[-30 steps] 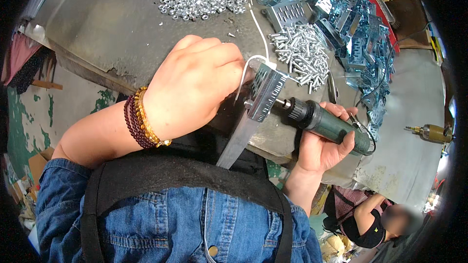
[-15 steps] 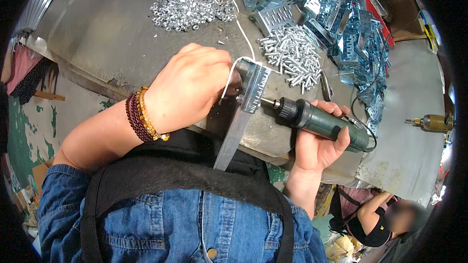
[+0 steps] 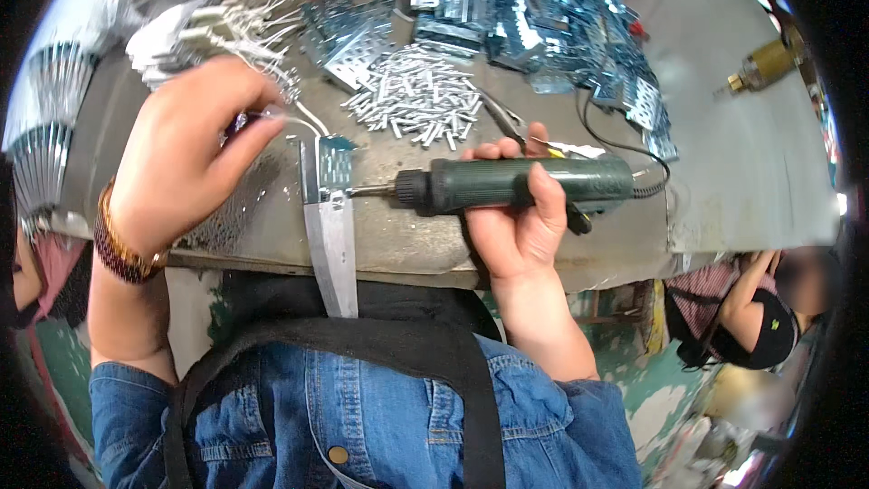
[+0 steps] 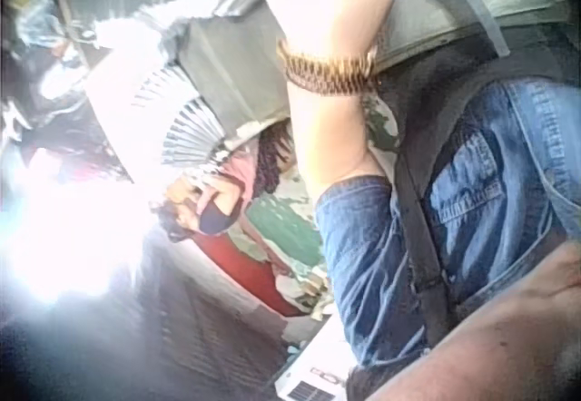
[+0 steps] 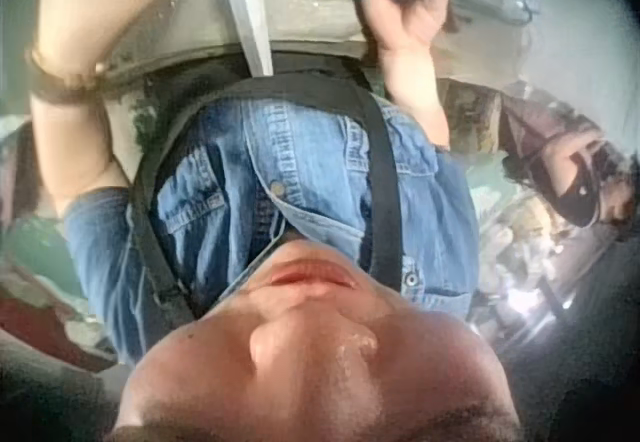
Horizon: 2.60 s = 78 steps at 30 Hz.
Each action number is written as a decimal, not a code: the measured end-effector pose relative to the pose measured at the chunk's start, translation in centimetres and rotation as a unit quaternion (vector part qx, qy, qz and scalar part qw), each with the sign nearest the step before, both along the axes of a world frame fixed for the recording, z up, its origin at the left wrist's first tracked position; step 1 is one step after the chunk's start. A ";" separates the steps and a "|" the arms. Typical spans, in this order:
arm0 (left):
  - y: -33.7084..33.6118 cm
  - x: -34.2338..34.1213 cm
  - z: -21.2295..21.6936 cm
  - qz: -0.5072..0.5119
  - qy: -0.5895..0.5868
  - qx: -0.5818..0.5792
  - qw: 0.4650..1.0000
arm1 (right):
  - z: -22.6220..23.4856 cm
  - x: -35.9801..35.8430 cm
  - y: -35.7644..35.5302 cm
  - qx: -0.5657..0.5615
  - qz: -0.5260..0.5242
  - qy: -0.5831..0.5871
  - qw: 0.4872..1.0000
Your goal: The person assembles metal components by attaching perforated brackets to base plates, inserting screws, and tightening them using an electric screwdriver and pliers.
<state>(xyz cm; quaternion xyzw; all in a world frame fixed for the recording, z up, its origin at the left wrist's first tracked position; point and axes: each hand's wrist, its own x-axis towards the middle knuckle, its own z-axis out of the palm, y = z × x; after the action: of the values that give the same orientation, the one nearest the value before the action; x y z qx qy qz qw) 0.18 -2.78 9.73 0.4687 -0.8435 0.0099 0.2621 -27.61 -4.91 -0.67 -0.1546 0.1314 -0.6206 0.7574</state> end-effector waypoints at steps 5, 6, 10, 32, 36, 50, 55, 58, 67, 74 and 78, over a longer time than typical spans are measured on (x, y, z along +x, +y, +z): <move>-8.7 -8.7 -0.8 -0.185 -0.009 0.074 0.980 | 0.1 0.0 0.1 -0.002 0.008 -0.015 1.000; -10.0 -10.5 -1.6 -0.188 -0.041 0.080 0.978 | 0.2 0.1 0.2 0.003 0.011 -0.027 1.000; -11.4 -15.1 -3.7 -0.175 -0.240 0.042 0.954 | 0.2 0.1 -0.2 -0.005 0.014 -0.046 0.999; -11.1 -10.6 -0.7 -0.025 -0.117 -0.086 0.989 | 0.4 0.3 0.2 0.007 0.019 -0.046 0.999; -7.4 -3.3 1.6 -0.006 0.291 0.118 0.949 | 0.0 0.1 0.0 0.004 0.002 -0.038 0.999; 2.1 5.2 -2.4 -0.239 0.769 0.166 0.569 | 0.0 0.5 -0.1 0.005 -0.007 0.020 1.000; 1.8 1.4 -3.3 -0.102 0.804 0.209 0.547 | 0.0 0.7 0.0 -0.023 -0.011 0.053 0.998; 1.4 -0.3 -4.1 -0.051 0.778 0.169 0.604 | -0.1 0.2 -0.1 -0.012 -0.017 0.045 0.999; 1.0 -3.2 -4.5 -0.065 0.597 0.025 0.799 | 0.0 0.1 -0.2 0.007 -0.036 0.016 0.999; 0.9 -5.3 -4.4 -0.046 0.695 0.022 0.717 | -0.2 0.2 -0.3 0.006 -0.022 0.008 1.000; 0.7 -5.1 -3.9 -0.109 0.653 0.031 0.749 | -0.2 0.2 -0.3 -0.003 -0.009 0.008 1.000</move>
<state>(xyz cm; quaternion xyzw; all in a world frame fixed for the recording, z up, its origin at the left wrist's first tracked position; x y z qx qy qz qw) -4.91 -2.08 5.80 0.2742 -0.5120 -0.3534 0.7333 -27.42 -5.25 -0.84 -0.1610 0.1373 -0.6267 0.7500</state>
